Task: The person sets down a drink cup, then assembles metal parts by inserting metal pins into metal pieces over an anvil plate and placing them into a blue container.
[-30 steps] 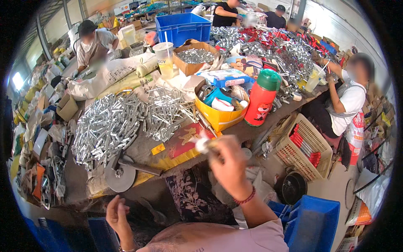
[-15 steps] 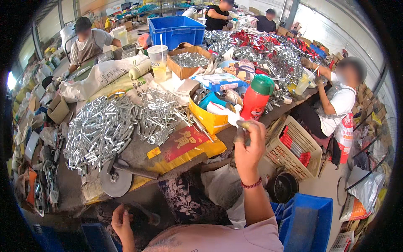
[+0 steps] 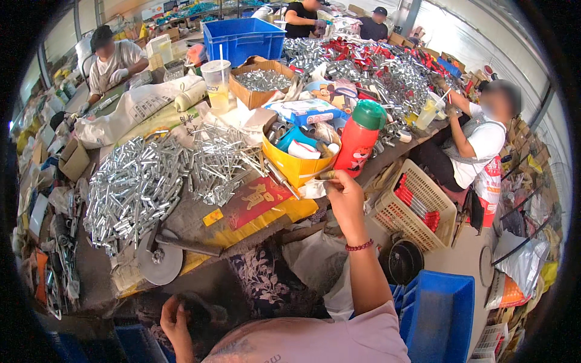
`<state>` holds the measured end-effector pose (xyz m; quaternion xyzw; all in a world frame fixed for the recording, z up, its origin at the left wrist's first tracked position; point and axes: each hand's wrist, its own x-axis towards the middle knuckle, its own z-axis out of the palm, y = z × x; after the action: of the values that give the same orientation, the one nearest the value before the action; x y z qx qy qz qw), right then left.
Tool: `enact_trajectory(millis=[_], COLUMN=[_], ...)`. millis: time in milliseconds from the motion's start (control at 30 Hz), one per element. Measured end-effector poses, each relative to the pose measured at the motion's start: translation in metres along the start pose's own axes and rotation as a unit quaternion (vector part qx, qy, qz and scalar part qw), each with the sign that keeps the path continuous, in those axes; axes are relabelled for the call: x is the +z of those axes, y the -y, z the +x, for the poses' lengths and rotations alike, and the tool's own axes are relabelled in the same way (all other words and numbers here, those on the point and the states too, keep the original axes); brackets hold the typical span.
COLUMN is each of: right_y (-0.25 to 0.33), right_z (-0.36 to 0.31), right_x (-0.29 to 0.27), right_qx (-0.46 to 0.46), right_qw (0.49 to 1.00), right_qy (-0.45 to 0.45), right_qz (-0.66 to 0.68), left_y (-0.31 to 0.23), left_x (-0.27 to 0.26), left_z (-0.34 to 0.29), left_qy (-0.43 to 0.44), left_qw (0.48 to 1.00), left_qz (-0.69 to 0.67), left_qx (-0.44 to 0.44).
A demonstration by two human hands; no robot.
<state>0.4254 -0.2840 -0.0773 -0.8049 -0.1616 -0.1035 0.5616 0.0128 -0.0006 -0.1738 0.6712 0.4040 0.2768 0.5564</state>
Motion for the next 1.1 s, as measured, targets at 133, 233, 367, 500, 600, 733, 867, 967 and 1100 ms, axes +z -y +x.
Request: enact_trajectory(millis=[133,233,367,500,600,733,867,967,1100], right_y=[-0.020,-0.020,-0.004,-0.004,-0.006,-0.011,0.023,0.012,0.012], right_z=[0.003,0.004,0.002,-0.004,-0.002,-0.006,-0.021,-0.020,-0.014], right_x=[0.000,0.001,0.003,-0.004,-0.006,-0.003,0.003,0.006,0.012], right_qx=[0.001,-0.012,-0.084,-0.057,0.025,0.010,-0.077,-0.134,-0.170], right_qw=[1.000,0.998,0.987,0.977,0.992,0.985,0.988,0.968,0.954], right_qy=[-0.016,-0.022,-0.069,-0.091,-0.032,-0.025,-0.049,-0.037,-0.095], right_qz=[0.027,0.052,-0.121,-0.184,0.120,0.169,-0.121,-0.207,-0.227], left_y=[0.005,0.007,0.010,0.007,-0.003,-0.003,0.003,0.004,0.004], left_x=[-0.001,0.003,0.004,0.003,0.004,0.003,0.002,0.003,0.005], left_z=[0.004,0.005,0.002,0.002,0.002,0.002,0.000,-0.001,-0.001], left_qy=[0.009,0.005,0.001,-0.002,-0.009,-0.005,-0.013,-0.008,0.000], left_qw=[1.000,1.000,1.000,1.000,1.000,1.000,1.000,1.000,1.000], left_qz=[-0.020,-0.023,-0.018,-0.014,-0.006,-0.004,-0.003,-0.004,0.006], left_qx=[-0.004,-0.002,-0.002,0.001,-0.009,-0.001,-0.014,-0.018,-0.005])
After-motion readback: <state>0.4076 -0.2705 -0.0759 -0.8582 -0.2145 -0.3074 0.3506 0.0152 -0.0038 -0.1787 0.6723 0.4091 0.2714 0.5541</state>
